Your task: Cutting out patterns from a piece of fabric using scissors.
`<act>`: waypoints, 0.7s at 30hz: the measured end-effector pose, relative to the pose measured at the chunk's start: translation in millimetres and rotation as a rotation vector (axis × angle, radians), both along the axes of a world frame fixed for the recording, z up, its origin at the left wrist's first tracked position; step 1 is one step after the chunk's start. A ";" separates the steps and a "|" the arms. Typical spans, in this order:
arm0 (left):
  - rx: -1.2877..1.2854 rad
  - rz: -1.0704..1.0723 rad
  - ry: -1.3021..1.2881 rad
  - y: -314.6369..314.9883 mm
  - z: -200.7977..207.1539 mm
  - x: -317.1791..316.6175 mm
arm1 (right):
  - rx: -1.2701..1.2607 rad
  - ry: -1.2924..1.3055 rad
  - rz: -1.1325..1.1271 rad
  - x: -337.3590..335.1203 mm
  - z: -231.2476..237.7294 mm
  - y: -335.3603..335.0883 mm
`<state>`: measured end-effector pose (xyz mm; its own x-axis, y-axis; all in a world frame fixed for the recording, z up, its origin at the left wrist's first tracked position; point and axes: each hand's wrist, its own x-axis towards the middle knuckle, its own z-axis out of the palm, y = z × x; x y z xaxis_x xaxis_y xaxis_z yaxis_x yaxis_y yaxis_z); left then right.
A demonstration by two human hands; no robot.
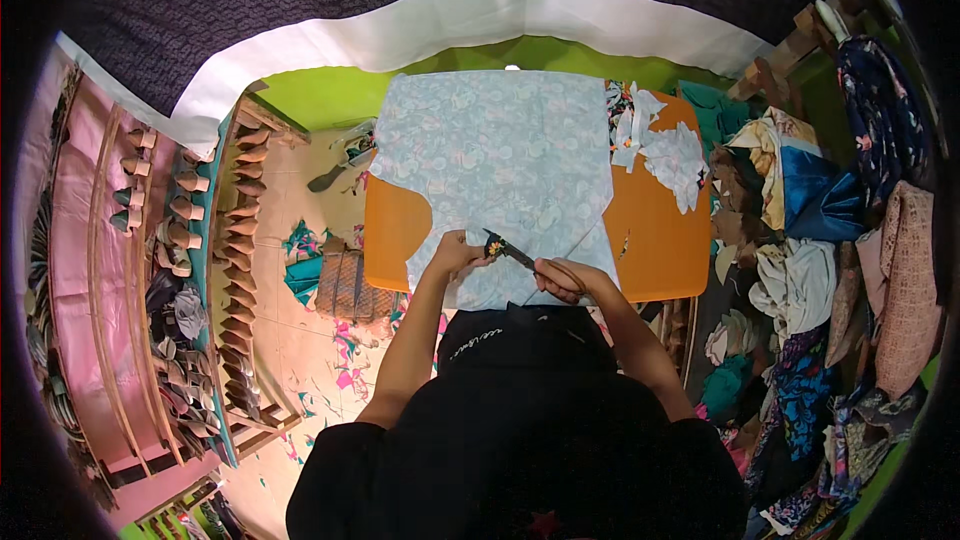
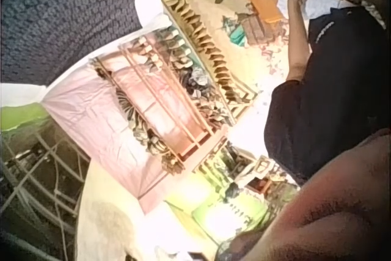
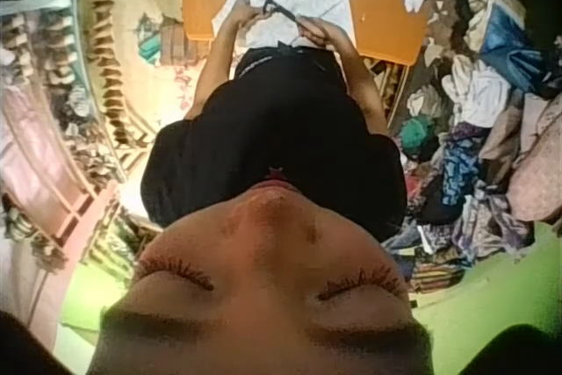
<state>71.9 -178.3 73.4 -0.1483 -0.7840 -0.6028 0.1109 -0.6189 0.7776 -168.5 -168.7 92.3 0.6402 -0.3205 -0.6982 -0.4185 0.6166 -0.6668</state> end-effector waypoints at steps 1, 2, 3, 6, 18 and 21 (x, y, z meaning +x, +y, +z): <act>-0.042 -0.036 -0.103 0.1 3.6 -0.4 | -0.099 0.010 0.027 0.2 -1.1 0.6; -0.042 -0.035 -0.103 0.6 4.2 -0.6 | -0.099 0.010 0.028 0.2 -2.2 1.6; -0.017 -0.027 -0.144 1.6 4.6 -0.9 | -0.141 0.057 0.046 0.5 -3.3 2.5; 0.109 0.011 -0.128 4.5 12.6 -6.2 | -0.307 0.071 0.075 4.5 -0.1 5.6; 0.063 -0.008 0.096 5.6 13.3 -12.1 | 0.130 -0.033 -0.114 9.8 14.8 5.1; 0.044 -0.076 0.033 4.0 14.8 -10.9 | 0.096 0.006 -0.096 12.2 10.5 6.1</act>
